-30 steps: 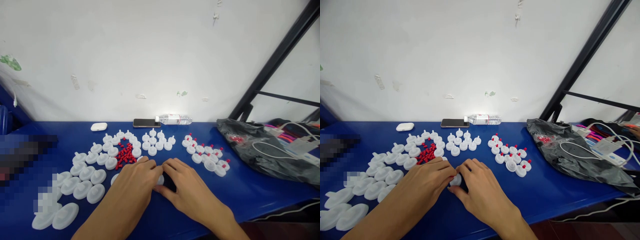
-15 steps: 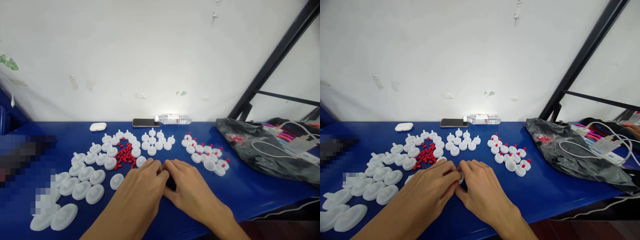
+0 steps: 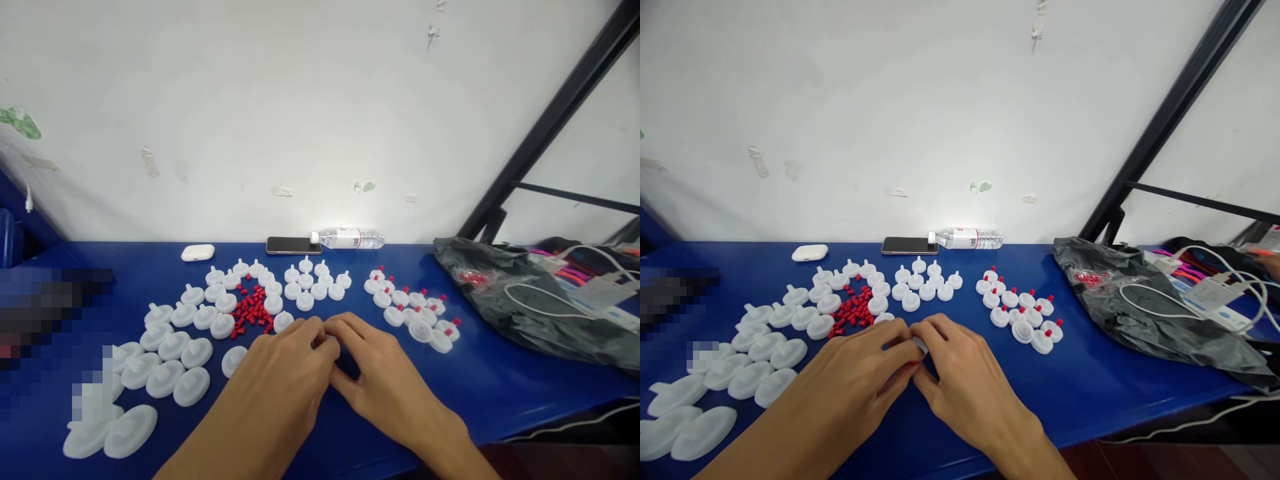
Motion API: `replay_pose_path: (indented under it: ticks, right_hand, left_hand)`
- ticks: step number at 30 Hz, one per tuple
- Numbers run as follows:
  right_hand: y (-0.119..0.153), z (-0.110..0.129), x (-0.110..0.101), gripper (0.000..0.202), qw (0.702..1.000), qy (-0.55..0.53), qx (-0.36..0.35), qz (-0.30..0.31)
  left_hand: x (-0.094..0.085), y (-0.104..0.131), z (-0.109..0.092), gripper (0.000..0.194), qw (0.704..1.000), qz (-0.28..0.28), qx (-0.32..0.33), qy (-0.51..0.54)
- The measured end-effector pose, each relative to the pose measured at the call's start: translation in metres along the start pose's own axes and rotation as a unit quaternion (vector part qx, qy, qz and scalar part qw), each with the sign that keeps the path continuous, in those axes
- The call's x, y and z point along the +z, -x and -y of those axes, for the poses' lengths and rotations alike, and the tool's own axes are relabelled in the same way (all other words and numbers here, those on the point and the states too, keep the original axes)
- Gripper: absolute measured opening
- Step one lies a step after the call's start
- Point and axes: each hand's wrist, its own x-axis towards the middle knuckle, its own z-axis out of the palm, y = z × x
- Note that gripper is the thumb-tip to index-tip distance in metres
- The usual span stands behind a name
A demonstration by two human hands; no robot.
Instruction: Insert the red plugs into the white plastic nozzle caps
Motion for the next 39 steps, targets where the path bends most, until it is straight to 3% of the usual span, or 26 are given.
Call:
replay_pose_path:
  ticks: [5,10,15,17,20,23,30,34,39]
  right_hand:
    - [0.000,-0.004,0.000,0.035,0.988,-0.028,-0.076,-0.135]
    - [0.000,-0.001,-0.003,0.030,0.966,-0.015,-0.125,-0.224]
    - [0.003,0.003,-0.007,0.034,0.953,-0.029,-0.132,-0.272]
    - [0.004,0.003,-0.008,0.037,0.946,-0.045,-0.158,-0.280]
    - [0.006,0.002,-0.009,0.043,0.932,-0.041,-0.220,-0.284]
    - [0.008,0.000,-0.008,0.048,0.924,-0.008,-0.236,-0.299]
    - [0.009,0.000,-0.009,0.054,0.926,0.017,-0.238,-0.291]
    - [0.008,0.003,-0.011,0.049,0.923,0.014,-0.249,-0.292]
    - [0.007,0.003,-0.010,0.037,0.922,0.017,-0.255,-0.291]
  left_hand:
    - [0.000,0.006,0.009,0.027,0.986,-0.135,0.035,0.095]
    - [-0.007,0.010,0.008,0.033,0.959,-0.197,0.057,0.197]
    - [-0.013,0.012,-0.004,0.022,0.933,-0.256,-0.005,0.254]
    - [-0.013,0.016,-0.007,0.044,0.928,-0.250,-0.037,0.272]
    - [-0.010,0.022,-0.011,0.070,0.924,-0.196,-0.075,0.320]
    - [-0.010,0.023,-0.012,0.062,0.911,-0.163,-0.088,0.368]
    - [-0.026,0.015,-0.021,0.048,0.882,-0.169,-0.066,0.435]
    - [-0.029,0.014,-0.024,0.040,0.872,-0.146,-0.076,0.461]
    - [-0.024,0.013,-0.025,0.040,0.785,-0.112,-0.122,0.596]
